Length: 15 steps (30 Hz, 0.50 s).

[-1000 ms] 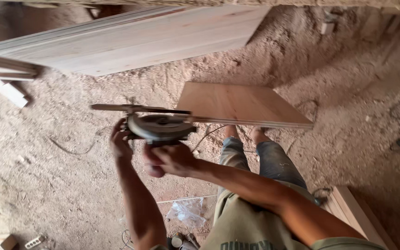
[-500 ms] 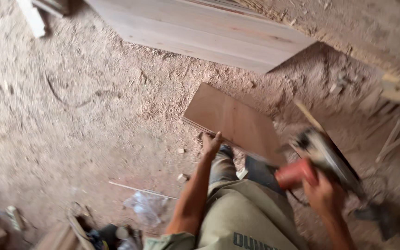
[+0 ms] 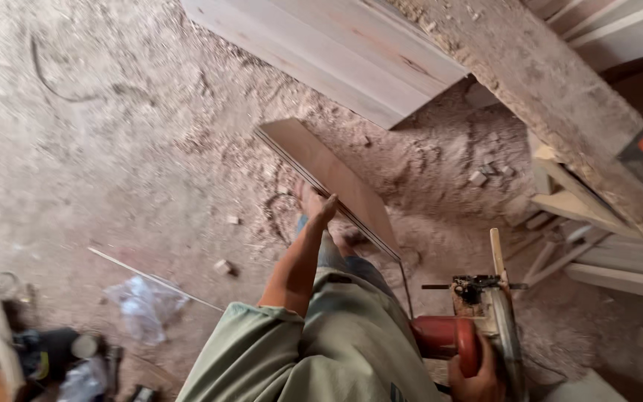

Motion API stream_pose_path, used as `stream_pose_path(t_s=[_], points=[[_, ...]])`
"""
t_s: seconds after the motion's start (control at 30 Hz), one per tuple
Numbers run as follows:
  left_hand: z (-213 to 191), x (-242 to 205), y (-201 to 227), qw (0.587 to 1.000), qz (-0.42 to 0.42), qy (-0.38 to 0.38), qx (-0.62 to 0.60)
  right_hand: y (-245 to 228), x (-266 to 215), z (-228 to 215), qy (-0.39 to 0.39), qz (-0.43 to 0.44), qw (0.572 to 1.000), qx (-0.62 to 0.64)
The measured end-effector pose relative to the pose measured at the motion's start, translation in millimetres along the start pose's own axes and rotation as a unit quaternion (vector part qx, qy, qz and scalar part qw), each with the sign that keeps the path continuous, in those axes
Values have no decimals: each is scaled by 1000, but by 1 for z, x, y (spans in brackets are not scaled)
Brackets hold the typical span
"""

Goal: The person uses a circular saw to cut a rectangular piece of plywood into smaller sections. After completing the cuts, the person moves the cut piece and places it on a stack of other wood pieces.

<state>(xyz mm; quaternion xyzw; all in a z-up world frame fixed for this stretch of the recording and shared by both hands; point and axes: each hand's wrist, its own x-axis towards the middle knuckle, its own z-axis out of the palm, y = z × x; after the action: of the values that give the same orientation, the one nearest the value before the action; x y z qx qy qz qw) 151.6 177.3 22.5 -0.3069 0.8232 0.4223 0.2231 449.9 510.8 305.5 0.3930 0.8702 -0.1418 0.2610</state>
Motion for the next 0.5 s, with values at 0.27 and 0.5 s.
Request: stream_pose_path(t_s=[0.27,0.5], points=[[65,-50,3,994,-61,-76,-50,61,-7,-26,-3,-81,996,29],[56,-49,28,981,-124,-123,88,45,-14,-52,26,-7,999,37]])
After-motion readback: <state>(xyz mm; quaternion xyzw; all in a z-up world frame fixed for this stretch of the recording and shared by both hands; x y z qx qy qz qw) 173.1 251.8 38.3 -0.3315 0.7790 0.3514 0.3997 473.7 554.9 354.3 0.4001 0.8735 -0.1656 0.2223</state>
